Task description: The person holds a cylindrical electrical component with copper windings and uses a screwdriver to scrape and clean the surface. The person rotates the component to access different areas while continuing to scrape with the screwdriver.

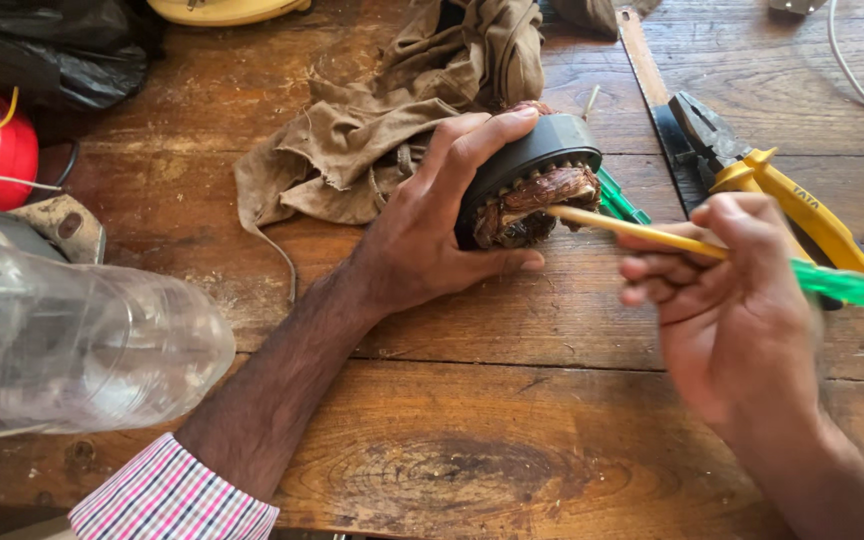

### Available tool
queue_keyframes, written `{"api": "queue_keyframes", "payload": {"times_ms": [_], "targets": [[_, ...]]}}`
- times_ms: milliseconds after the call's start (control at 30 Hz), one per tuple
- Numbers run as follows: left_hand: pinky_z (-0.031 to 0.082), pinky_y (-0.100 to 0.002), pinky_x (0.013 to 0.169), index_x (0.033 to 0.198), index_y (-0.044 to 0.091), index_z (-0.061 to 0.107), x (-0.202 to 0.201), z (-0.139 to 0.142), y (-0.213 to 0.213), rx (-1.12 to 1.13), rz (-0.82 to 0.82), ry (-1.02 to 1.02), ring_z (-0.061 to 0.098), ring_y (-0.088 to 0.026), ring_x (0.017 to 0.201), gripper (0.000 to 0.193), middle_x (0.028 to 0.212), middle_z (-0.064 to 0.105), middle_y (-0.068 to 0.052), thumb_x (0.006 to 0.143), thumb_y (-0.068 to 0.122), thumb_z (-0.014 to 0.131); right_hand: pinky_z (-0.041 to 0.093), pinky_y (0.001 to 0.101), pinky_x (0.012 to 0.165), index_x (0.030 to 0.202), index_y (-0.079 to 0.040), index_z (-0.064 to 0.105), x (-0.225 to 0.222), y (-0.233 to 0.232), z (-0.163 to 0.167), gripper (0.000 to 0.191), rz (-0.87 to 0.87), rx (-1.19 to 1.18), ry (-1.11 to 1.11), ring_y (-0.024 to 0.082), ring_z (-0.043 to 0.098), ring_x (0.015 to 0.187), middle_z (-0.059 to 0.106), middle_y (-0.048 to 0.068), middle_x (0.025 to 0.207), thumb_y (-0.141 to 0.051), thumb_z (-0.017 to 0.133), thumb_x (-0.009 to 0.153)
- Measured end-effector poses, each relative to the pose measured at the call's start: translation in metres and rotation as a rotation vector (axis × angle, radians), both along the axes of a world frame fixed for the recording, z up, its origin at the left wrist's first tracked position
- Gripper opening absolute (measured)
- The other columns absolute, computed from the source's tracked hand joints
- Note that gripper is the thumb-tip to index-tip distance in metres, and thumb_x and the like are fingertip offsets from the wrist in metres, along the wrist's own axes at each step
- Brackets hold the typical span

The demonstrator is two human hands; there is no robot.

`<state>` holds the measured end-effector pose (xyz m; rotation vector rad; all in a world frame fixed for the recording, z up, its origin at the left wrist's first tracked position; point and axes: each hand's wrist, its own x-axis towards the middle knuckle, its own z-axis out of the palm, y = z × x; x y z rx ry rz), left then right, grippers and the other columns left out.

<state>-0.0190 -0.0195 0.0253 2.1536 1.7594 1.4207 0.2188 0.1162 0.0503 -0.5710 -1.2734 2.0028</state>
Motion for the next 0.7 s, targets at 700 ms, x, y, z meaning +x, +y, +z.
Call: {"api": "queue_keyframes", "payload": {"times_ms": [700], "targets": [[0.057, -0.023, 0.082, 0.126, 0.003, 0.06, 0.004, 0.018, 0.001, -0.149, -0.031, -0.664, 0.067, -0.01, 0.094, 0.055, 0.105, 0.068, -0.005, 0.101, 0.052, 0.066, 0.058, 0.0212, 0.069, 0.107, 0.0, 0.066, -0.002, -0.035, 0.01, 0.016, -0.118, 1.11, -0.354, 0.009, 0.075, 0.08, 0.077, 0.01, 0.096, -0.016, 0.066, 0.11]]}}
